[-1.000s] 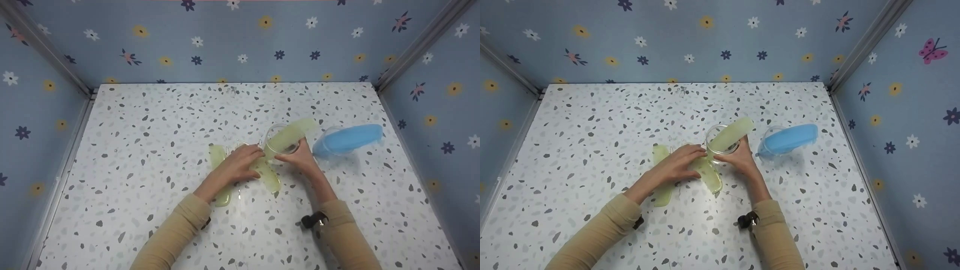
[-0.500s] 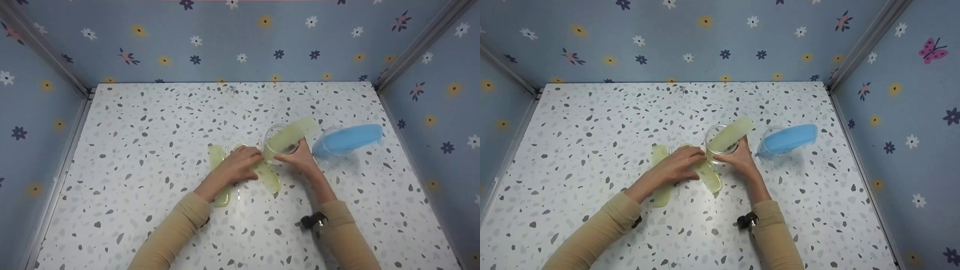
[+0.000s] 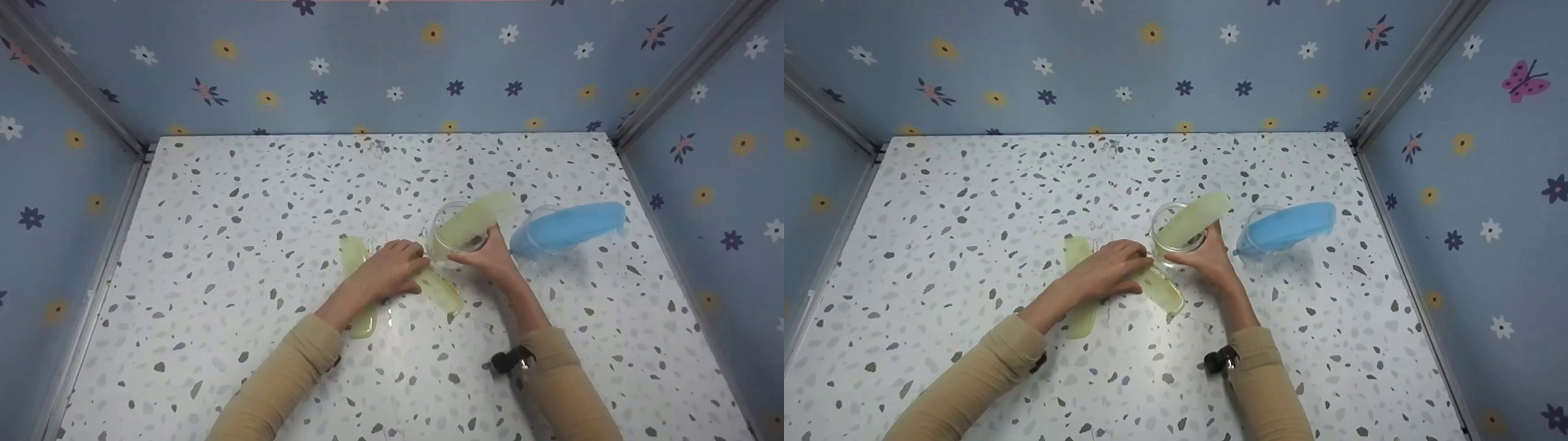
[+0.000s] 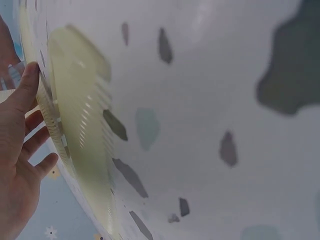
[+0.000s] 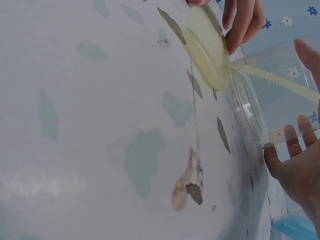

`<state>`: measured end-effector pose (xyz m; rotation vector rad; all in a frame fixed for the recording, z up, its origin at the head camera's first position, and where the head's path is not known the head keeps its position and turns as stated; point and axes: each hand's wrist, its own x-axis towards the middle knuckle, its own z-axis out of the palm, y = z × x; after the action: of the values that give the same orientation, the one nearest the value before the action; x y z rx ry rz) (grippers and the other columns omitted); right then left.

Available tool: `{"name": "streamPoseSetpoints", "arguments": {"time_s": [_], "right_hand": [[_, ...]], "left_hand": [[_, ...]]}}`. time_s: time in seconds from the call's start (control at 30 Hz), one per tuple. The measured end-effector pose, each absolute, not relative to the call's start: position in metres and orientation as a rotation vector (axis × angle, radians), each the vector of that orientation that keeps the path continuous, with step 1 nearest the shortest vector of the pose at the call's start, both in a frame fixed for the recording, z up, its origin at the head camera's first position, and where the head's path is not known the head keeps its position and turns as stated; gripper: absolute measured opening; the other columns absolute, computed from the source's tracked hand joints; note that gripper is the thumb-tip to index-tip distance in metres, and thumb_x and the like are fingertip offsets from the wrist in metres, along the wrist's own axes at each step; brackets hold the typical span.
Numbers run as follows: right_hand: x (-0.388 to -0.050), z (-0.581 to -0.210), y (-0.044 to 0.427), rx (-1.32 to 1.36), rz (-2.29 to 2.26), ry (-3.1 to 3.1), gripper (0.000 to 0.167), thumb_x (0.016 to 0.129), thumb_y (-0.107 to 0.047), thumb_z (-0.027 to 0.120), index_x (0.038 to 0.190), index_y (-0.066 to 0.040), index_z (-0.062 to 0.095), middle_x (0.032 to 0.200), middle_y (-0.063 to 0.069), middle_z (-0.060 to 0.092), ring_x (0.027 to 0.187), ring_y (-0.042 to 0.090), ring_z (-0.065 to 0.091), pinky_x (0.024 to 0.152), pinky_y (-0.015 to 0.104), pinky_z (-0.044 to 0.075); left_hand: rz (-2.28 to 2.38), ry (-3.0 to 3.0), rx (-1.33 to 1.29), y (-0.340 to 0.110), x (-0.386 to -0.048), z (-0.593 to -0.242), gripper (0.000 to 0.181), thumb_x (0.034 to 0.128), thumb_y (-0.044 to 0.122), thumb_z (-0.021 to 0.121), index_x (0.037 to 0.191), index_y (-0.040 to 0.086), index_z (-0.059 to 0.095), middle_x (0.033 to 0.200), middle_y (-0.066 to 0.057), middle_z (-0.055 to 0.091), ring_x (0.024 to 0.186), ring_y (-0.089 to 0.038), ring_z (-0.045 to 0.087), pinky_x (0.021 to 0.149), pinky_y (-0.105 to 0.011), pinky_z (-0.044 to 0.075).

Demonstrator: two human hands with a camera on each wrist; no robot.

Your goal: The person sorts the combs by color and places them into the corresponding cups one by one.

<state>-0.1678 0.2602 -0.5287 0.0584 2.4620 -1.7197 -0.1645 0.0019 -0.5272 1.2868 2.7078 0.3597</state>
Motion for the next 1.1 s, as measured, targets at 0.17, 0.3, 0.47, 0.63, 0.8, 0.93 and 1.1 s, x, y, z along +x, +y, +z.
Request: {"name": "streamPoseSetpoints", "arguments": {"time_s": [0.17, 0.3, 0.47, 0.63, 0.8, 0.93, 1.1], "right_hand": [[-0.169, -0.529, 0.261, 0.048, -1.731, 2.460, 0.109, 0.070, -0.019, 0.096, 0.155, -0.010, 0.029, 0.151, 0.014, 0.046, 0.143, 0.030, 0.043, 0.129, 0.046, 0.026], [-0.169, -0.528, 0.261, 0.044, -1.743, 2.463, 0.107, 0.068, -0.021, 0.097, 0.153, -0.010, 0.032, 0.149, 0.014, 0.047, 0.142, 0.030, 0.045, 0.129, 0.047, 0.026], [-0.168, -0.528, 0.261, 0.060, -1.734, 2.471, 0.109, 0.068, -0.022, 0.097, 0.154, -0.011, 0.031, 0.150, 0.013, 0.046, 0.143, 0.030, 0.044, 0.129, 0.047, 0.027], [-0.168, -0.529, 0.261, 0.067, -1.721, 2.484, 0.110, 0.068, -0.021, 0.097, 0.154, -0.009, 0.030, 0.151, 0.014, 0.045, 0.142, 0.030, 0.043, 0.128, 0.048, 0.027], [-0.169, -0.529, 0.261, 0.072, -1.721, 2.490, 0.108, 0.068, -0.021, 0.097, 0.153, -0.008, 0.032, 0.149, 0.015, 0.046, 0.140, 0.030, 0.044, 0.127, 0.047, 0.029], [-0.169, -0.529, 0.260, 0.081, -1.718, 2.491, 0.107, 0.068, -0.019, 0.097, 0.152, -0.007, 0.032, 0.148, 0.016, 0.047, 0.139, 0.030, 0.044, 0.126, 0.046, 0.029], [-0.169, -0.528, 0.259, 0.086, -1.714, 2.486, 0.107, 0.069, -0.019, 0.096, 0.153, -0.006, 0.031, 0.150, 0.016, 0.046, 0.142, 0.030, 0.043, 0.129, 0.045, 0.026]], "left_hand": [[0.300, 2.728, 1.325, 0.004, -0.164, -0.528, 0.058, 0.0930, 0.048, 0.070, 0.139, 0.014, 0.061, 0.146, -0.004, 0.059, 0.138, -0.026, 0.052, 0.124, -0.043, 0.037], [0.235, 2.745, 1.368, 0.005, -0.163, -0.528, 0.055, 0.0940, 0.048, 0.068, 0.139, 0.016, 0.062, 0.144, -0.003, 0.061, 0.136, -0.025, 0.054, 0.124, -0.041, 0.038], [0.110, 2.778, 1.451, 0.007, -0.158, -0.528, 0.052, 0.0957, 0.047, 0.066, 0.137, 0.017, 0.061, 0.137, -0.003, 0.063, 0.129, -0.025, 0.058, 0.123, -0.044, 0.041], [-0.035, 2.800, 1.527, 0.008, -0.152, -0.528, 0.051, 0.0991, 0.046, 0.060, 0.140, 0.015, 0.058, 0.140, -0.002, 0.062, 0.128, -0.025, 0.060, 0.121, -0.044, 0.044], [-0.035, 2.797, 1.531, 0.008, -0.148, -0.528, 0.051, 0.1017, 0.042, 0.058, 0.143, 0.012, 0.056, 0.143, -0.004, 0.061, 0.131, -0.026, 0.059, 0.117, -0.047, 0.048], [-0.020, 2.804, 1.550, 0.009, -0.147, -0.528, 0.048, 0.1020, 0.039, 0.058, 0.141, 0.011, 0.057, 0.136, -0.005, 0.064, 0.128, -0.025, 0.060, 0.111, -0.049, 0.053], [-0.047, 2.802, 1.556, 0.007, -0.146, -0.525, 0.047, 0.1042, 0.036, 0.056, 0.145, 0.011, 0.055, 0.134, -0.006, 0.064, 0.125, -0.025, 0.061, 0.109, -0.049, 0.054]]}}
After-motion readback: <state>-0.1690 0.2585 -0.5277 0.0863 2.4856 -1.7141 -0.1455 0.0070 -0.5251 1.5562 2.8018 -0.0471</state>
